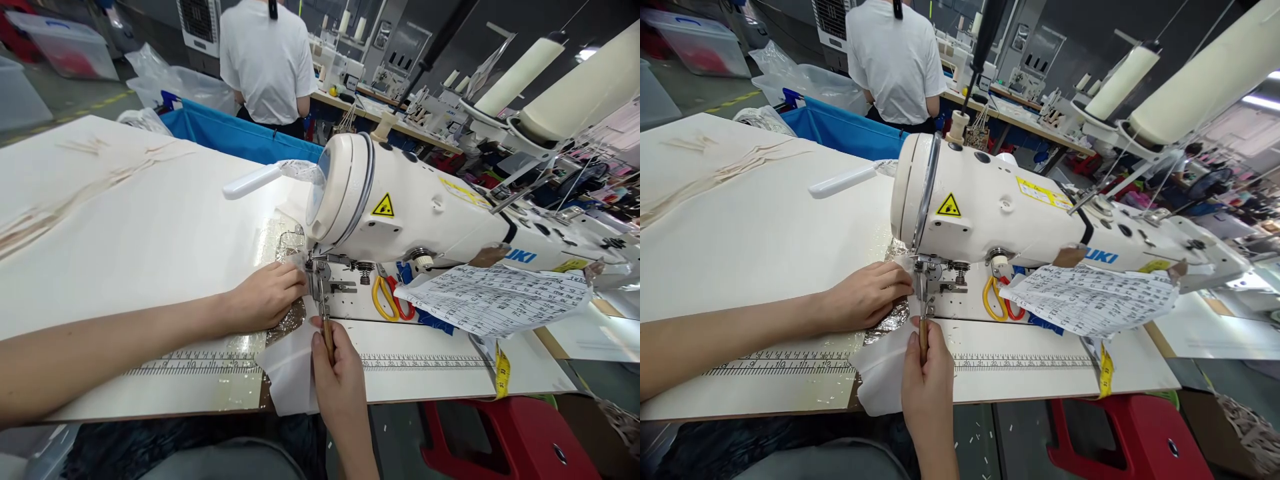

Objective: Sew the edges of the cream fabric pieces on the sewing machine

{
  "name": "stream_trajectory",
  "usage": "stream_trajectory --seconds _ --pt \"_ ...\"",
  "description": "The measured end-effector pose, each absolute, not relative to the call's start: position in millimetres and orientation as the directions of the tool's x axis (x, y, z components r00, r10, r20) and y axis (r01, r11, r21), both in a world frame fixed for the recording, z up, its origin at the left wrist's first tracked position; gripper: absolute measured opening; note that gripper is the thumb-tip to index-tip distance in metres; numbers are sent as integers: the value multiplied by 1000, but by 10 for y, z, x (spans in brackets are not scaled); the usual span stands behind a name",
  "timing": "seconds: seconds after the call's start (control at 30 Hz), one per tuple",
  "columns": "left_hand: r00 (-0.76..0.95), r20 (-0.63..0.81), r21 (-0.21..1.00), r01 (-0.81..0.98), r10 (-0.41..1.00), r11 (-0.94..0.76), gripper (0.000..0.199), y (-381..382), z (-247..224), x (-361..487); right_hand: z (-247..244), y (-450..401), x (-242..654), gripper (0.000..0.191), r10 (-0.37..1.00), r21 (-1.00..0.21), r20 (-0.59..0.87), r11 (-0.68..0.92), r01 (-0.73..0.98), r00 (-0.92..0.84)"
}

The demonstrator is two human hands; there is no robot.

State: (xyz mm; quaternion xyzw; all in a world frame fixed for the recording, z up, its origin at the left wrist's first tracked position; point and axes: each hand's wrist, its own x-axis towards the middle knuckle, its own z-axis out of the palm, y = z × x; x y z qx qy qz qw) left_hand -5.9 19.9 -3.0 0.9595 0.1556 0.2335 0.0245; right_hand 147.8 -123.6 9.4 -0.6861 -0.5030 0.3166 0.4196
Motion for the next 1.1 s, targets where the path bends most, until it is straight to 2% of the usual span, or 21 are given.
stream_trajectory --seconds 0.3,0.47,0.77,0.97,1.1 --pt "864 278 39 426 420 -904 33 175 -2 -15 75 -1152 1505 41 959 -891 -54 -173 420 280" --pt "853 263 40 458 451 -888 37 182 15 -1 79 -1152 1495 38 961 -880 -19 -147 451 275" --pt "832 296 111 459 470 -882 32 188 -25 43 19 -1216 1522 35 953 -810 192 19 587 234" --pt "822 229 153 499 522 -853 19 208 94 187 151 -1225 1257 35 906 -777 314 73 626 284" --pt "766 243 214 556 595 -803 16 263 68 261 156 -1357 1101 32 906 -687 405 215 694 120"
